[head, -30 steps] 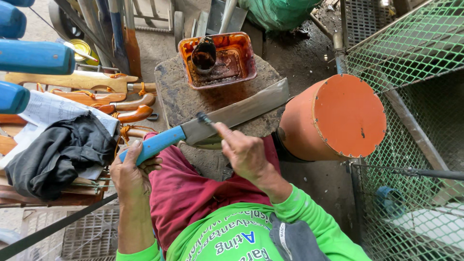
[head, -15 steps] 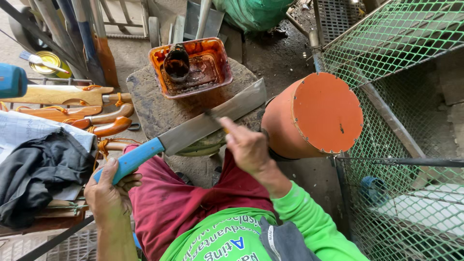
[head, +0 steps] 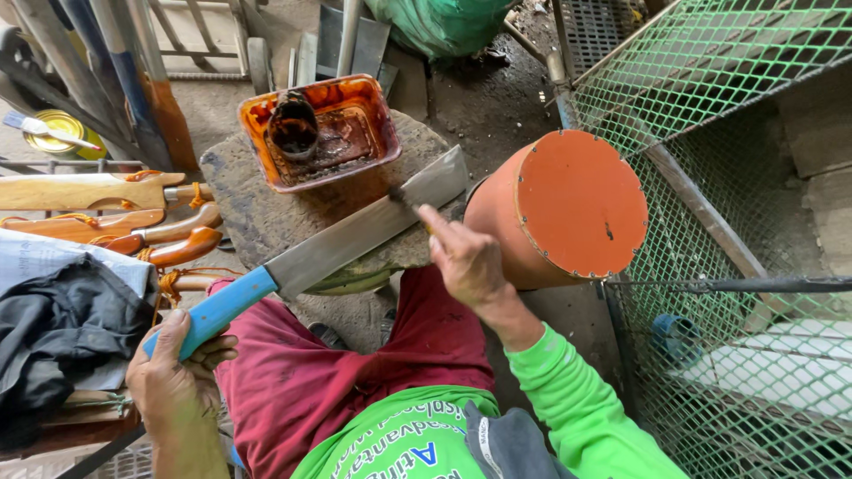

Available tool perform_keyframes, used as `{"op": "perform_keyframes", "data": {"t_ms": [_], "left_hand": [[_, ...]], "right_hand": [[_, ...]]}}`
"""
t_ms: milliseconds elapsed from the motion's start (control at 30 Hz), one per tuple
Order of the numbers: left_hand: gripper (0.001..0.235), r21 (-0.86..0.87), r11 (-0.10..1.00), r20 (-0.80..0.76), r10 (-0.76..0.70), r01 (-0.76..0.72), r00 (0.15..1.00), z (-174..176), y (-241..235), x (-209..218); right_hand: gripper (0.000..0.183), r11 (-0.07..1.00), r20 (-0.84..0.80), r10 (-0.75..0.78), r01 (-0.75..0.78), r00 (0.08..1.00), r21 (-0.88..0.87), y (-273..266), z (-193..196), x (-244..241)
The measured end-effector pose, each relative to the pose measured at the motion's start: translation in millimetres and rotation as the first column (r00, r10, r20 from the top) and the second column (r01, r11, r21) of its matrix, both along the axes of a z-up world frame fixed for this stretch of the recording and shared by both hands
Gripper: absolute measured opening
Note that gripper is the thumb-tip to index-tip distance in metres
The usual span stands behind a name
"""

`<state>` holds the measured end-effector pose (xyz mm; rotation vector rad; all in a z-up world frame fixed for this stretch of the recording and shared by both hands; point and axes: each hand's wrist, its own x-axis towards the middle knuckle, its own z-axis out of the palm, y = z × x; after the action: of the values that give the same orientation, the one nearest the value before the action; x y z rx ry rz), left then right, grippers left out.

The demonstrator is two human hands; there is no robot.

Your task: The person holds a machete with a blue handle and uses a small brush to apply dark reddish-brown paint to the blade. The person repeatedly dips the brush into a container of paint and coats the blade surface, then places the machete into a white plastic crate with other machetes before picking up another one to continue.

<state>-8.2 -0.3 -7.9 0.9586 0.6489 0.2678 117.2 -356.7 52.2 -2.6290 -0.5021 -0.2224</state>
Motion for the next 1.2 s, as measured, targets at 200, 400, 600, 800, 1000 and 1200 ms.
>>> {"op": "perform_keyframes", "data": {"t_ms": [200, 400, 600, 800, 1000, 1200], "left_hand": [[0.024, -0.014, 1.0, 0.028, 0.005, -0.005, 1.0, -2.7, -0.2, -0.5], [0.022, -0.018, 1.0, 0.028, 0.006, -0.005, 1.0, -2.5, -0.5, -1.8], [0.023, -0.012, 1.0, 0.013, 0.004, -0.004, 1.0, 2.7, -2.0, -0.8], [0.024, -0.01, 1.0, 0.036, 0.024, -0.023, 0.999, 1.1, -3.1, -2.2], [0.025, 0.023, 1.0, -0.012, -0.009, 0.009, 1.0, 1.2, -1.0, -1.2], [0.024, 0.019, 1.0, -0.015, 0.003, -0.002, 1.0, 2.2, -1.3, 0.8]], "right_hand": [[0.044, 0.99, 0.161, -0.131, 0.137, 0.978, -0.023, -43.9, 5.3, 52.6], [0.042, 0.991, 0.197, -0.117, 0.126, 0.973, -0.034, -58.0, 0.2, 57.7], [0.046, 0.99, 0.166, -0.071, 0.09, 0.984, -0.111, -63.0, 12.3, 30.4], [0.042, 0.989, 0.146, -0.086, 0.103, 0.986, -0.11, -75.8, 22.3, 19.3], [0.046, 0.999, 0.138, -0.018, 0.022, 0.99, -0.024, -56.5, 17.3, 10.5], [0.048, 1.0, 0.071, 0.01, -0.009, 0.997, -0.017, -49.9, 14.4, -13.1]]}}
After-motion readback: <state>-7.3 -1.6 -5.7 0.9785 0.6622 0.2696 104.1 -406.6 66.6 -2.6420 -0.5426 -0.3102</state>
